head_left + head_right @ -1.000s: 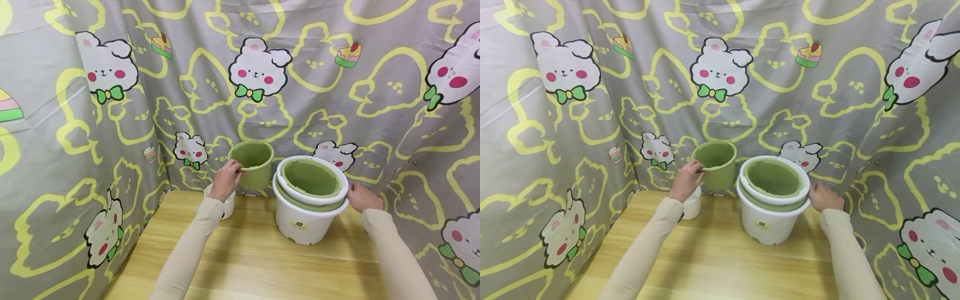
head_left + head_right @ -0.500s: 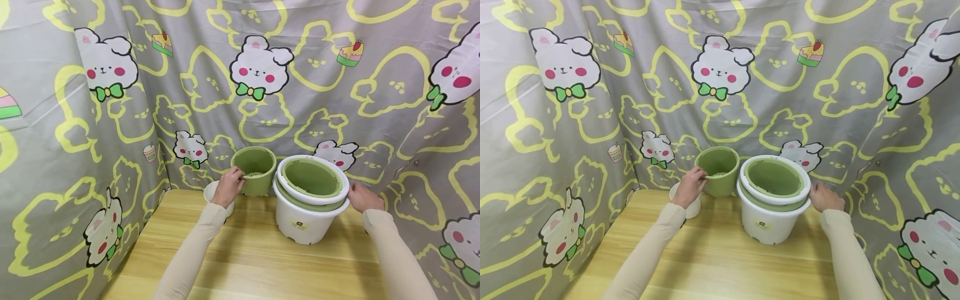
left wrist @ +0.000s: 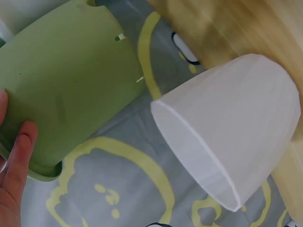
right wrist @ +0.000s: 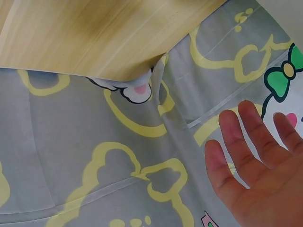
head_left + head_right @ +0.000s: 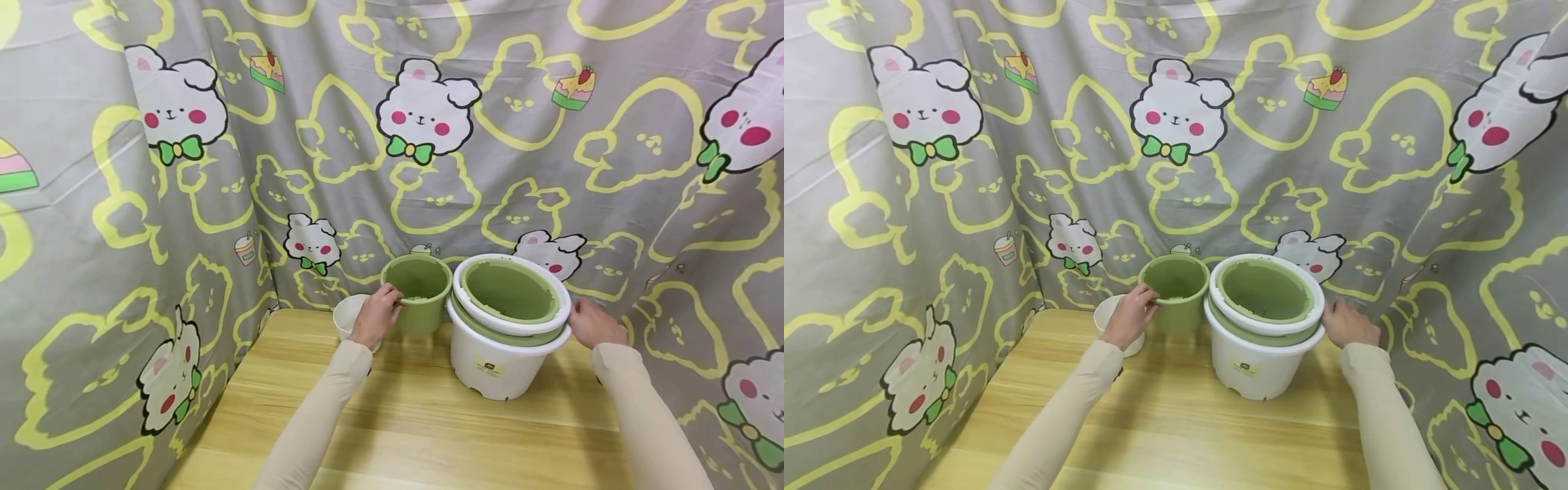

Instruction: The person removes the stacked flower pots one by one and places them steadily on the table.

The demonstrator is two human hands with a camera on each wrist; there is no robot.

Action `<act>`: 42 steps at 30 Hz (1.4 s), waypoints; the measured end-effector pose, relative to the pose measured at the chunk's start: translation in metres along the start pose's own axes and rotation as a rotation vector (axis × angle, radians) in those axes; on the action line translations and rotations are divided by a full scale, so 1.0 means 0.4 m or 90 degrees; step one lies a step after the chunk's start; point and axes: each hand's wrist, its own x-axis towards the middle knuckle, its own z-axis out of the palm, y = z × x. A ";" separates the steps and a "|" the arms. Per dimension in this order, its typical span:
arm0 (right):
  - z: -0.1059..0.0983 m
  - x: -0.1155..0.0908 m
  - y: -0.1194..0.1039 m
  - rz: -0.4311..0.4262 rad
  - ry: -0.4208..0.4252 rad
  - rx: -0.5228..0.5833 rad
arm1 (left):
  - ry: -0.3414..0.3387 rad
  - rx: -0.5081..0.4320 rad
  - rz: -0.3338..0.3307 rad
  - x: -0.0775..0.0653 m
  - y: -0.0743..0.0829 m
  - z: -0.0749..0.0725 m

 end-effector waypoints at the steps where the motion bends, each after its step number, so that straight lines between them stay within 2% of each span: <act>1: 0.000 0.000 0.000 0.001 -0.001 0.000 | 0.000 0.003 0.000 -0.003 -0.001 0.004; 23: 0.010 0.014 0.015 0.000 0.006 0.004 | -0.008 0.003 -0.026 -0.047 -0.014 0.057; 37: 0.006 0.005 0.007 0.002 -0.009 0.012 | 0.005 -0.005 -0.035 -0.068 -0.031 0.067; 42: 0.002 0.000 0.002 0.002 -0.006 0.010 | -0.013 0.015 -0.023 -0.077 -0.035 0.072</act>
